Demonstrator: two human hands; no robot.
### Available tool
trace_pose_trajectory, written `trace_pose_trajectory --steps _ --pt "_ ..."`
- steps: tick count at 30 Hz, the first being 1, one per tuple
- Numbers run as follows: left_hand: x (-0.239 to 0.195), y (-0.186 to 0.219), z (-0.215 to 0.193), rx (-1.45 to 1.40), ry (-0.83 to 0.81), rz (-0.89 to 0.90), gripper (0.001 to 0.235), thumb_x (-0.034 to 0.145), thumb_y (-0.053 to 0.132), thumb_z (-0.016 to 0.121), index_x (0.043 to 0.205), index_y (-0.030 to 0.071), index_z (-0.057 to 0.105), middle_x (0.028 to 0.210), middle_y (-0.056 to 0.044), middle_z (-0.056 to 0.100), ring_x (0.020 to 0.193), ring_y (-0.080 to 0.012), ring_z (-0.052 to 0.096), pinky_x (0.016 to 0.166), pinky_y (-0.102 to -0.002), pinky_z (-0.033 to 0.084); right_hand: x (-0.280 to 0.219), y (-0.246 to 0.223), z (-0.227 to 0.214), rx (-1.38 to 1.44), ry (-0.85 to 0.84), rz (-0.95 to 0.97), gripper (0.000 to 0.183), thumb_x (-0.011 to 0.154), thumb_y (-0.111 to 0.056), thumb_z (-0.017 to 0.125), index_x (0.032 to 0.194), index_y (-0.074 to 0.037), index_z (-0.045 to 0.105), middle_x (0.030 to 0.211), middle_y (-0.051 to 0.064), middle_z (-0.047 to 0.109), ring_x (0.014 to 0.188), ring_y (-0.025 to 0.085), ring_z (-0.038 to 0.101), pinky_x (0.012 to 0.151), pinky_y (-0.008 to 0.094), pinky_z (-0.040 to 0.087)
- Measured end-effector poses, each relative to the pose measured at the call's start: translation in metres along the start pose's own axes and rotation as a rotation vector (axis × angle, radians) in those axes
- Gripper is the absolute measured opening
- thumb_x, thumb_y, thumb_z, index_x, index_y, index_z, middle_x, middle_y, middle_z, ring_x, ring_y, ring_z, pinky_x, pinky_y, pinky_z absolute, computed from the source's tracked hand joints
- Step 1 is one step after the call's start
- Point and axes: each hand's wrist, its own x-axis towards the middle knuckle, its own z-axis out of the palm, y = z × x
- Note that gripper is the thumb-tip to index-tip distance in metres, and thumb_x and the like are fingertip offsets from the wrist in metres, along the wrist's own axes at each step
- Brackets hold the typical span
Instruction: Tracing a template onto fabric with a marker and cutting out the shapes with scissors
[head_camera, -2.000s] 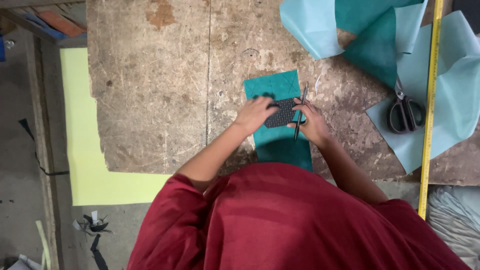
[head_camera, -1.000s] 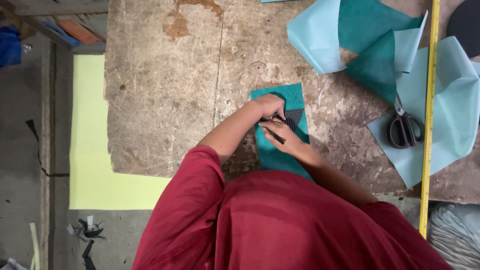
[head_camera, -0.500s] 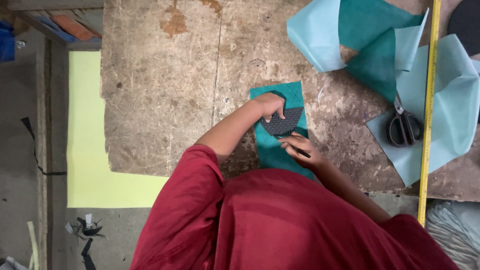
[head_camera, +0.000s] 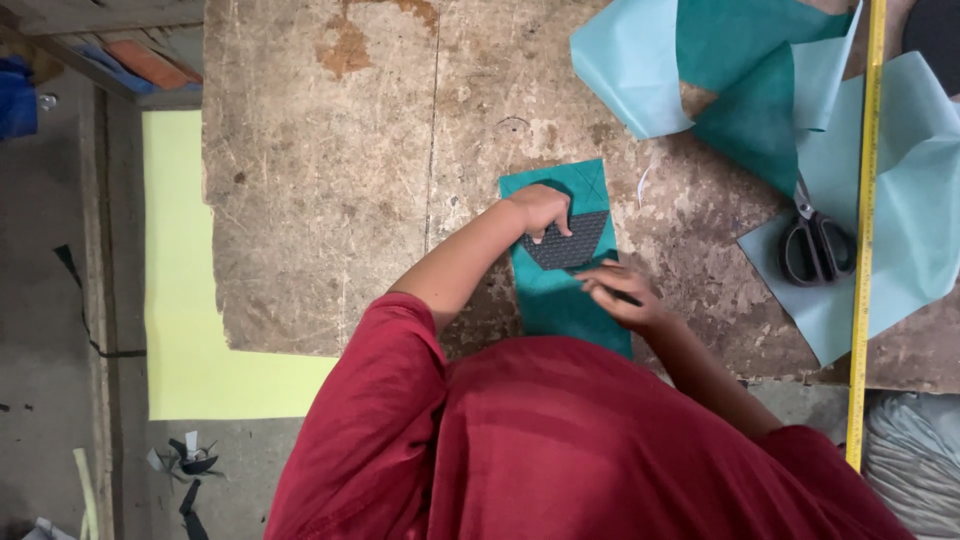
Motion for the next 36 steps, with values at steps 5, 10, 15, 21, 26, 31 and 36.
trace_pose_trajectory --steps 5,10,15,21,26,31,36 --pt "0.001 -0.001 0.010 -0.026 -0.001 -0.078 0.067 0.055 0.023 0.102 0.112 0.047 0.076 0.105 0.004 0.072 0.105 -0.0277 0.069 0.093 -0.038 0.059 -0.040 0.048 -0.019 -0.025 0.132 0.230 0.036 0.105 -0.024 0.049 0.119 0.001 0.072 0.093 0.026 0.072 0.079 0.042 0.065 0.072 0.052 0.052" --pt "0.008 -0.012 0.022 -0.029 -0.016 -0.076 0.064 0.057 0.024 0.101 0.111 0.049 0.075 0.105 0.002 0.074 0.106 -0.0297 0.069 0.095 -0.038 0.059 -0.018 0.044 -0.039 -0.174 0.329 0.395 0.028 0.105 -0.020 0.055 0.101 -0.009 0.080 0.086 0.023 0.069 0.079 0.043 0.066 0.073 0.051 0.053" --pt "-0.002 -0.001 0.006 -0.011 -0.009 -0.068 0.068 0.055 0.019 0.101 0.111 0.049 0.076 0.098 0.004 0.071 0.097 -0.0272 0.069 0.086 -0.039 0.061 -0.009 0.067 -0.040 -0.219 0.421 0.501 0.029 0.108 -0.018 0.052 0.120 -0.015 0.078 0.093 0.007 0.075 0.084 0.030 0.069 0.074 0.044 0.056" --pt "-0.007 0.007 0.001 -0.024 0.000 -0.093 0.065 0.053 0.015 0.099 0.106 0.046 0.077 0.092 0.004 0.071 0.093 -0.0234 0.071 0.084 -0.038 0.063 -0.008 0.066 -0.030 -0.175 0.434 0.295 0.027 0.100 -0.007 0.054 0.108 -0.004 0.079 0.083 0.014 0.074 0.084 0.035 0.070 0.077 0.044 0.055" --pt "-0.001 0.003 0.011 -0.054 0.020 -0.146 0.060 0.055 0.019 0.101 0.105 0.042 0.078 0.089 0.003 0.071 0.092 -0.0246 0.072 0.087 -0.040 0.062 -0.001 0.066 -0.026 -0.243 0.441 0.246 0.028 0.104 -0.008 0.052 0.115 -0.001 0.077 0.087 0.015 0.075 0.086 0.037 0.068 0.077 0.048 0.056" --pt "-0.001 0.007 0.012 -0.013 0.026 -0.154 0.063 0.055 0.015 0.100 0.107 0.043 0.078 0.091 0.003 0.070 0.093 -0.0265 0.071 0.084 -0.044 0.063 -0.010 0.072 -0.025 -0.245 0.428 0.206 0.024 0.103 -0.005 0.053 0.102 0.001 0.076 0.081 0.017 0.073 0.077 0.039 0.067 0.072 0.048 0.055" --pt "-0.022 0.027 0.006 0.084 0.060 -0.138 0.059 0.067 0.012 0.091 0.116 0.042 0.077 0.112 -0.006 0.068 0.107 -0.0341 0.066 0.090 -0.046 0.063 -0.037 0.056 0.016 -0.134 0.457 0.059 0.019 0.099 -0.009 0.062 0.107 -0.002 0.078 0.087 0.017 0.075 0.081 0.036 0.070 0.074 0.041 0.057"
